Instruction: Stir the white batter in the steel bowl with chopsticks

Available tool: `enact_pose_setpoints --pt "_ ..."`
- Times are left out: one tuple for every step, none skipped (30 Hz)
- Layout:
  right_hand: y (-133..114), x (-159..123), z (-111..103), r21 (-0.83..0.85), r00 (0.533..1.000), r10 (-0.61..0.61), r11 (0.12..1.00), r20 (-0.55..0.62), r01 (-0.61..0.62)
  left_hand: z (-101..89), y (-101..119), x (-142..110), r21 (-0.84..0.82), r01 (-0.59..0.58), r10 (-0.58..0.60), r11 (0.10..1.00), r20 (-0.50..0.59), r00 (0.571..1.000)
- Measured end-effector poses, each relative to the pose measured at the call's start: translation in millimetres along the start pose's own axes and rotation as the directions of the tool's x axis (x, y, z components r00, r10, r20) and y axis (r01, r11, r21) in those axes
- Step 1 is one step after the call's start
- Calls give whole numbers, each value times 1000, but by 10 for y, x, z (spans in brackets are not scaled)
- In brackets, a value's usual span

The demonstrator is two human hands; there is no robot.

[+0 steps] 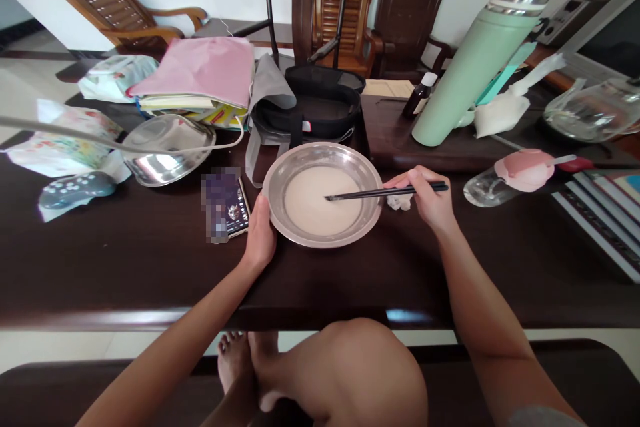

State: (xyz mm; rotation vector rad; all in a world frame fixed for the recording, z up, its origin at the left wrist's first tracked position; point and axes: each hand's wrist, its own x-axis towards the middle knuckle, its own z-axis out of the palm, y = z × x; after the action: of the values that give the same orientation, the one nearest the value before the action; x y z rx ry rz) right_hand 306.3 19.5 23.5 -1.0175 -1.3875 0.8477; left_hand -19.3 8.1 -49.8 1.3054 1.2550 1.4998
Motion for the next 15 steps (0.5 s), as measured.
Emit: enact_pose_setpoints --pt "5 -2 -3 16 1000 1 1000 4 -1 -3 -4 -1 -1 1 -1 1000 -1 1000" --pt "4 -7 3 19 1000 -2 1000 25 1 -5 -8 -3 -2 3 -3 1000 0 1000" --pt "-1 -14 18 9 998 -6 1000 55 5 -7 -13 -4 -4 5 -5 1000 2 1000" --pt "-10 -20 38 -10 996 -12 1000 87 12 -8 -16 -5 -6 7 -7 1000 2 1000" --pt "-20 -25 58 -31 994 -18 999 111 21 -8 -17 -6 -7 9 -9 1000 0 1000" --pt "-28 -27 74 -53 992 -23 998 122 29 -8 -15 -6 -8 12 -12 1000 -3 1000" --pt "-34 -26 80 -71 993 -26 997 118 34 -6 -9 -6 -9 15 -15 1000 -7 1000" --pt "-34 -21 77 -80 995 -27 996 97 35 -3 2 -6 -10 16 -16 1000 -11 1000" --pt "-30 -15 65 -78 998 -25 997 65 30 0 17 -6 -11 16 -17 1000 -14 1000" --pt "-23 -9 49 -61 999 -22 998 32 24 4 36 -7 -10 17 -17 1000 -16 1000" --pt "-15 -4 31 -33 1000 -15 999 8 15 8 58 -8 -5 19 -19 1000 -18 1000" --pt "-9 -1 18 -1 1000 -9 1000 -4 9 13 81 -10 2 23 -23 1000 -22 999" --pt "-6 -2 13 24 1000 -4 1000 1 4 17 101 -12 12 27 -27 1000 -26 999" --pt "-8 -6 17 33 1000 -1 999 22 0 21 117 -14 17 31 -30 999 -30 999" --pt "-15 -12 30 26 999 0 1000 54 -1 23 127 -16 15 35 -34 999 -32 999"
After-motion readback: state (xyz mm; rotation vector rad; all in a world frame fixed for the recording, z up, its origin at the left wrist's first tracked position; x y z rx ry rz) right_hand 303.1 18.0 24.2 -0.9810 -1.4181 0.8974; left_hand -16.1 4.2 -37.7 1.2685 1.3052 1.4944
